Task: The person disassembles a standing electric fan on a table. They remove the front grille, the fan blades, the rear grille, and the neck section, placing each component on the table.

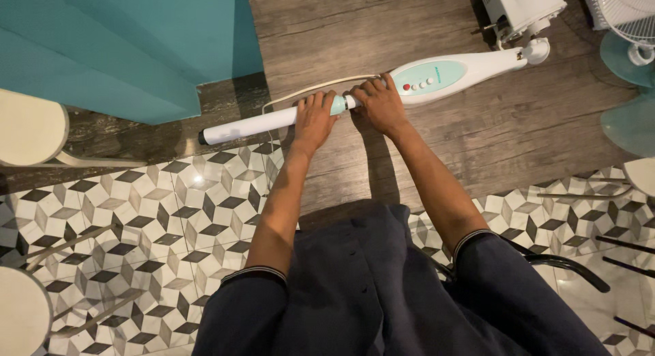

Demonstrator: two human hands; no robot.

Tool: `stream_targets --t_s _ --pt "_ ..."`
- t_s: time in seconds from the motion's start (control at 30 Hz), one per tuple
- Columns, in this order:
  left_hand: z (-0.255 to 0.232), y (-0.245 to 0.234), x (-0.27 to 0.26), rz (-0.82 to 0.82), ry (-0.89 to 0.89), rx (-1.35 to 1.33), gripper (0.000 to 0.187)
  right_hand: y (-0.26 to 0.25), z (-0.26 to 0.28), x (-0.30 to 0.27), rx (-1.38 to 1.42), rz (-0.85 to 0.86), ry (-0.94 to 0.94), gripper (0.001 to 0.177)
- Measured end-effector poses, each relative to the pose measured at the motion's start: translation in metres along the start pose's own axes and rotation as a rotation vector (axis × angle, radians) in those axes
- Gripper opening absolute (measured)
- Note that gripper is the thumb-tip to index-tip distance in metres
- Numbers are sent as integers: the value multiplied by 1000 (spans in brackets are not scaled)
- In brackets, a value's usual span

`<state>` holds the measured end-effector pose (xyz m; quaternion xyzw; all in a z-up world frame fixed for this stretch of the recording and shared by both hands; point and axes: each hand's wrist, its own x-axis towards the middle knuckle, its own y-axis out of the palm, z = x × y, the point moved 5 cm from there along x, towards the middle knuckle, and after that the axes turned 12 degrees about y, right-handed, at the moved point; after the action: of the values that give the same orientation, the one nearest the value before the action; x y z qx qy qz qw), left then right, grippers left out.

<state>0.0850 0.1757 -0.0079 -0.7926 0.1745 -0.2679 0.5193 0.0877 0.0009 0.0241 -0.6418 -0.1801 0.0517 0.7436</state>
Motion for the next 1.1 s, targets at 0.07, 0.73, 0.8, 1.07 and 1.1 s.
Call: stream_targets --t_s 0.07,0.73,0.8,1.07,1.1 --pt "2 3 2 34 -21 -20 61 1 -2 0 0 21 10 42" --pt "1 -5 -1 61 -45 -1 66 6 0 1 -65 64 20 42" --pt "1 -4 1 77 -46 3 66 7 -1 1 -53 65 14 41" --pt "4 -11 -1 61 -66 -89 62 4 -1 -1 -22 45 8 42" --pt "4 -12 -1 50 -68 -95 62 4 -1 -1 -12 45 8 42"
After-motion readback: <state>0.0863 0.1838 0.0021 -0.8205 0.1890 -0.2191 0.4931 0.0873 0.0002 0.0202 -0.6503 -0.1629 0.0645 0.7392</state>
